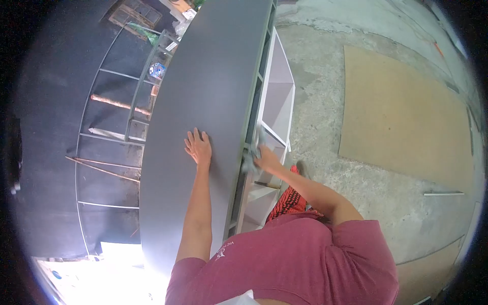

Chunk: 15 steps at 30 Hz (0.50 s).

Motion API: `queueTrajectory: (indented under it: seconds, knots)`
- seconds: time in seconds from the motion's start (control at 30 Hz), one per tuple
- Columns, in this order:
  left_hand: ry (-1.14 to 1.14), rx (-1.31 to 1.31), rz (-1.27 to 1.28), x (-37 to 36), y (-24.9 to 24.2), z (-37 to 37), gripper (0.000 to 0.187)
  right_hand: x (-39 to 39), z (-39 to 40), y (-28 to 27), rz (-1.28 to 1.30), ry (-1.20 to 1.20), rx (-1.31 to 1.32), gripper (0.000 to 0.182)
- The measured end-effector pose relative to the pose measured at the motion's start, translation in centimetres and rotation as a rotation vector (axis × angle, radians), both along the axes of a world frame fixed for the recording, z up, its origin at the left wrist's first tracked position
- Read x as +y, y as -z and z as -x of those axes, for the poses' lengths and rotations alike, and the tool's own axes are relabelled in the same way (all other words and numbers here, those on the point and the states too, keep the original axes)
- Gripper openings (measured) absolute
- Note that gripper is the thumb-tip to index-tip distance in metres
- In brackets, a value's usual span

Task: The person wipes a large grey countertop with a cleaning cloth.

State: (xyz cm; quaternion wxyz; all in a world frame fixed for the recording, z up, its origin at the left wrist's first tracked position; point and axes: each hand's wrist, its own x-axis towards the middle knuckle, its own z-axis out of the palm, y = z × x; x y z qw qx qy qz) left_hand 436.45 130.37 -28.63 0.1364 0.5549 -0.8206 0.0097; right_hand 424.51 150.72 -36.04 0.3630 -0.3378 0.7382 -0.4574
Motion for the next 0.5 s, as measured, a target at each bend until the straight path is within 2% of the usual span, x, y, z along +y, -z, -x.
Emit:
queueTrajectory:
  seconds: [0.03,0.07,0.13,0.2,0.27,0.33,0.4,0.43,0.5]
  knots:
    - [-0.025,-0.01,0.002,-0.4,0.1,0.4,0.05,1.3,-0.2,0.0,-0.17,-0.11,-0.124,0.048]
    - [-0.014,-0.015,0.006,-1.1,0.1,1.2,0.05,0.9,0.3,0.8,-0.166,-0.1,-0.13,0.048]
    - [-0.079,-0.044,0.001,-2.3,0.3,2.6,0.05,-0.5,1.5,3.9,-0.099,-0.126,-0.367,0.052]
    - [-0.097,-0.053,0.002,-3.3,0.5,3.8,0.05,-2.9,4.7,-0.3,0.174,0.059,-0.21,0.055]
    - [-0.118,-0.057,0.005,-4.6,0.5,5.8,0.05,-6.2,9.6,-5.5,0.267,0.309,-0.192,0.048]
    - [-0.126,-0.015,0.01,-5.4,0.8,7.0,0.048,-8.7,15.9,-9.1,0.498,0.362,-0.26,0.043]
    - [-0.144,-0.04,0.001,-6.2,1.1,8.4,0.048,-9.9,20.7,-12.8,0.514,0.377,-0.315,0.041]
    - [-0.16,-0.048,-0.002,-6.6,1.1,9.1,0.048,-10.9,21.7,-11.8,0.512,0.384,-0.327,0.041]
    - [-0.165,-0.055,-0.011,-7.4,1.0,10.7,0.048,-13.3,23.2,-7.8,0.604,0.369,0.177,0.039]
